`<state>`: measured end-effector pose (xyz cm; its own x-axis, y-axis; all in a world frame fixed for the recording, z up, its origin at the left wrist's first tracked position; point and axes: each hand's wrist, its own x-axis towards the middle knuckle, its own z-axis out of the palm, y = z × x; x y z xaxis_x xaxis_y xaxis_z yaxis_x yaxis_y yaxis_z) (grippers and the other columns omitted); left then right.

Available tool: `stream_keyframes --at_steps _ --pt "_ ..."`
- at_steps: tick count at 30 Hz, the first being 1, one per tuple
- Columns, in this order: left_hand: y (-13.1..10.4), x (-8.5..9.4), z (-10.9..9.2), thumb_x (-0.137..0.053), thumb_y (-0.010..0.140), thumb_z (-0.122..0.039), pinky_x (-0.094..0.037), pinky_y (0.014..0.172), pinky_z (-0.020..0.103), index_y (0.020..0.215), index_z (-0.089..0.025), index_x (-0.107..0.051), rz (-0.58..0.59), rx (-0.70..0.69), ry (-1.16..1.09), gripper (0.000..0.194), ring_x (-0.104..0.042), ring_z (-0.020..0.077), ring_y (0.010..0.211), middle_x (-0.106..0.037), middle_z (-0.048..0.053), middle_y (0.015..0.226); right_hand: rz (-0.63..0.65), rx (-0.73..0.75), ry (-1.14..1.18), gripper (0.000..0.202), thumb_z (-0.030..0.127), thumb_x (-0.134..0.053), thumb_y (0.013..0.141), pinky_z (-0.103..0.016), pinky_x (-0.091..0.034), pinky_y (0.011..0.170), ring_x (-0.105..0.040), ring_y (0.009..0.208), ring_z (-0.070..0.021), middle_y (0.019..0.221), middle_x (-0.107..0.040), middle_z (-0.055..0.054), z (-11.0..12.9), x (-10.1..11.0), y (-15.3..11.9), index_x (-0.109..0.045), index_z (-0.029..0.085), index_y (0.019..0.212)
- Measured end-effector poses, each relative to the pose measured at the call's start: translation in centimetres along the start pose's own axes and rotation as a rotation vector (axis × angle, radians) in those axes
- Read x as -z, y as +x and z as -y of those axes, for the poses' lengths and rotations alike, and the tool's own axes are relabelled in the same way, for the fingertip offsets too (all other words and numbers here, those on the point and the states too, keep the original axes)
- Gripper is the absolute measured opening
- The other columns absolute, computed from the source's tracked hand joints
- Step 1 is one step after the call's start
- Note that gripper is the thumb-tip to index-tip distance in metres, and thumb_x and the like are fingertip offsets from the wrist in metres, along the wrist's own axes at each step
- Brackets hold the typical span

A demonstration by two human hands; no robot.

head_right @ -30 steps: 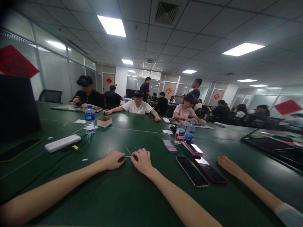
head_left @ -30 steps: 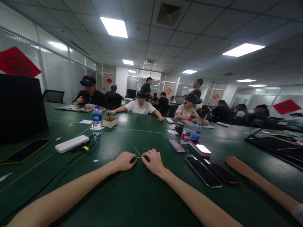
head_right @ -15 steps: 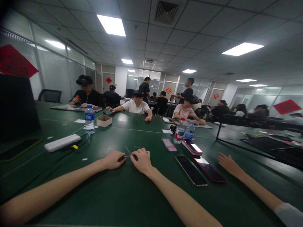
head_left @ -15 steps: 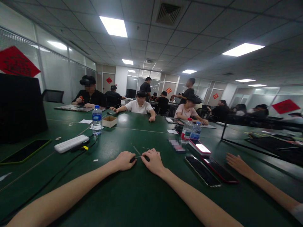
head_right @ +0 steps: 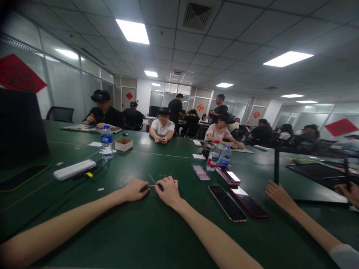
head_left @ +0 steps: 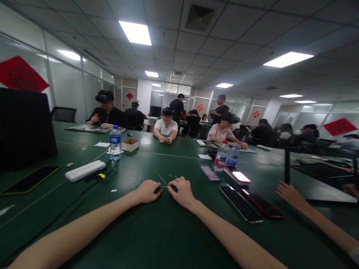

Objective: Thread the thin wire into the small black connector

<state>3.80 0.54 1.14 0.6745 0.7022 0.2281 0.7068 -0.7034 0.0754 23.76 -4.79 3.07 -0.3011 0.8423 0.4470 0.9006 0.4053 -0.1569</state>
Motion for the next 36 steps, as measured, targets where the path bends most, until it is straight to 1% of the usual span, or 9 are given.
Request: stream_keyframes --at_steps 9,17,26,36 --pt "-0.07 0.17 0.04 -0.04 0.09 -0.038 -0.048 0.07 0.032 0.092 -0.019 -0.064 0.005 -0.006 -0.007 0.031 -0.065 0.0239 0.079 -0.07 0.01 0.086 -0.007 -0.004 0.009 0.024 0.039 -0.046 0.092 -0.034 -0.035 0.079 -0.049 0.096 -0.0203 0.096 -0.064 -0.002 0.12 0.11 -0.04 -0.065 0.026 0.091" --pt "0.05 -0.1 0.08 -0.04 0.09 -0.037 -0.048 0.073 0.033 0.093 -0.019 -0.063 0.0 -0.011 -0.001 0.03 -0.066 0.0247 0.082 -0.07 0.009 0.088 0.0 -0.01 -0.003 0.025 0.04 -0.046 0.092 -0.034 -0.033 0.078 -0.048 0.099 -0.0217 0.095 -0.065 -0.004 -0.13 -0.26 0.07 -0.066 0.026 0.091" --pt "-0.05 0.18 0.0 -0.039 0.09 -0.037 -0.047 0.071 0.033 0.092 -0.019 -0.063 -0.004 -0.018 0.006 0.03 -0.066 0.0244 0.08 -0.07 0.009 0.088 0.013 -0.006 0.002 0.028 0.042 -0.044 0.093 -0.036 -0.035 0.079 -0.048 0.098 -0.0217 0.097 -0.064 -0.004 0.04 0.1 0.03 -0.067 0.026 0.093" --pt "0.04 0.05 0.08 -0.039 0.09 -0.037 -0.047 0.069 0.032 0.092 -0.018 -0.063 -0.001 -0.015 -0.002 0.031 -0.065 0.0235 0.078 -0.07 0.009 0.086 0.02 -0.004 0.0 0.029 0.043 -0.043 0.093 -0.036 -0.035 0.079 -0.049 0.097 -0.0221 0.097 -0.064 -0.005 -0.04 0.04 0.07 -0.067 0.026 0.094"
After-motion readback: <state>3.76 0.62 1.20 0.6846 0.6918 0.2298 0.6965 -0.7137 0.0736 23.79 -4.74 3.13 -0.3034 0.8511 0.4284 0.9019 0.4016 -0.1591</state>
